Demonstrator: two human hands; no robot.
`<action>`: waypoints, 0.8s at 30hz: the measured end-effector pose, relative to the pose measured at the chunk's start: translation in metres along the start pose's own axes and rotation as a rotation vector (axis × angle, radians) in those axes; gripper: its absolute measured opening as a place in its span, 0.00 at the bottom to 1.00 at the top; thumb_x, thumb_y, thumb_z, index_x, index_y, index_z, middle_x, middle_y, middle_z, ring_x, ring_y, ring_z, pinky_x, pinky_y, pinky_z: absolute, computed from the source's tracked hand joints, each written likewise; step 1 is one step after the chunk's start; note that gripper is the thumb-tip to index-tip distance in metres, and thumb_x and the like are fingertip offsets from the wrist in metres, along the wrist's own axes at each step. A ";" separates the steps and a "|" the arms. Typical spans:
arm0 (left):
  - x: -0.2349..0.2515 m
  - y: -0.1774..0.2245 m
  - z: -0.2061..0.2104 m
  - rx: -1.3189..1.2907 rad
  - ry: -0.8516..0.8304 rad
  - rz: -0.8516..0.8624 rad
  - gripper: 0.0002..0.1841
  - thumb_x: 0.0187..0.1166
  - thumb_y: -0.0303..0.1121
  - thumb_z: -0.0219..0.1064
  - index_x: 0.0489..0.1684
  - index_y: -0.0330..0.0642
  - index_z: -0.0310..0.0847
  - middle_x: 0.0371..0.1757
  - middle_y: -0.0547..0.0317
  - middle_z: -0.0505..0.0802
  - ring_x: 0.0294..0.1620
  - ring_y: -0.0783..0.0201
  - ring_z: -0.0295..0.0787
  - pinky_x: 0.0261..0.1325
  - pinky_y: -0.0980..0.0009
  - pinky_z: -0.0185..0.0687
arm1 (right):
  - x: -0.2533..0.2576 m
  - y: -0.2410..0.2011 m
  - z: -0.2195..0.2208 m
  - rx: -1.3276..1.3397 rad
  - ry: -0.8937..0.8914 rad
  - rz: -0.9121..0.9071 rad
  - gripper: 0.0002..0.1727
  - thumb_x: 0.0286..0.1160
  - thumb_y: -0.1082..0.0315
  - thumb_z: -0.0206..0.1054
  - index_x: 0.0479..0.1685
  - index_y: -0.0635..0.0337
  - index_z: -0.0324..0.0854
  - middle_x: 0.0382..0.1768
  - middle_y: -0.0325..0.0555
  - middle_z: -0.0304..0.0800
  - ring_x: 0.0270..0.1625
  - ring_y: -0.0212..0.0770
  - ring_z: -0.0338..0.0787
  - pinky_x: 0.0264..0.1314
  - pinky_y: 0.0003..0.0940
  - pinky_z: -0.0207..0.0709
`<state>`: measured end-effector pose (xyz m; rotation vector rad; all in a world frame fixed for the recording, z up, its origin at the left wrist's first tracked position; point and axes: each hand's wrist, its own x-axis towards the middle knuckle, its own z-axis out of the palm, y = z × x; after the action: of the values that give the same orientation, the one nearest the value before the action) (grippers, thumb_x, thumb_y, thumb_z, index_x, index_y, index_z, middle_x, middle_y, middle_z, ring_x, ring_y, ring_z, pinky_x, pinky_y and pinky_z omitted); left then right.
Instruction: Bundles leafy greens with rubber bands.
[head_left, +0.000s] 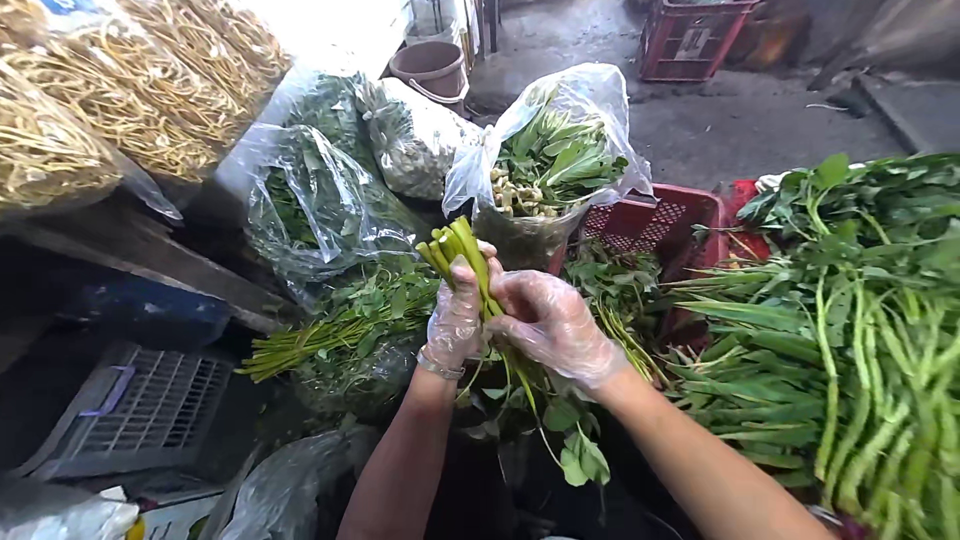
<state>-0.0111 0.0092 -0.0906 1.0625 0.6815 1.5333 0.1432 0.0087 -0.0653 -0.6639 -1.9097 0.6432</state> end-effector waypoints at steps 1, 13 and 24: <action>0.000 0.000 0.001 -0.015 0.011 -0.025 0.33 0.58 0.73 0.70 0.55 0.62 0.82 0.35 0.77 0.89 0.33 0.80 0.86 0.36 0.81 0.86 | -0.005 0.004 0.007 -0.033 0.025 -0.033 0.13 0.65 0.73 0.75 0.48 0.68 0.89 0.36 0.52 0.92 0.36 0.38 0.90 0.45 0.30 0.86; -0.002 -0.013 0.010 0.223 0.201 0.024 0.13 0.81 0.25 0.60 0.61 0.45 0.75 0.39 0.73 0.89 0.40 0.80 0.86 0.47 0.78 0.85 | 0.008 0.004 0.005 -0.004 0.162 -0.008 0.11 0.71 0.66 0.74 0.45 0.66 0.90 0.36 0.47 0.90 0.38 0.33 0.87 0.46 0.27 0.83; -0.006 -0.007 0.004 0.393 0.128 0.049 0.40 0.63 0.46 0.83 0.70 0.33 0.69 0.53 0.64 0.89 0.53 0.77 0.87 0.59 0.76 0.86 | 0.026 0.004 0.004 0.142 0.066 0.321 0.09 0.75 0.71 0.67 0.47 0.64 0.87 0.33 0.40 0.89 0.34 0.24 0.85 0.41 0.23 0.81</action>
<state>-0.0046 0.0051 -0.0970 1.2842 1.0843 1.5558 0.1305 0.0287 -0.0533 -0.8971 -1.6926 0.9375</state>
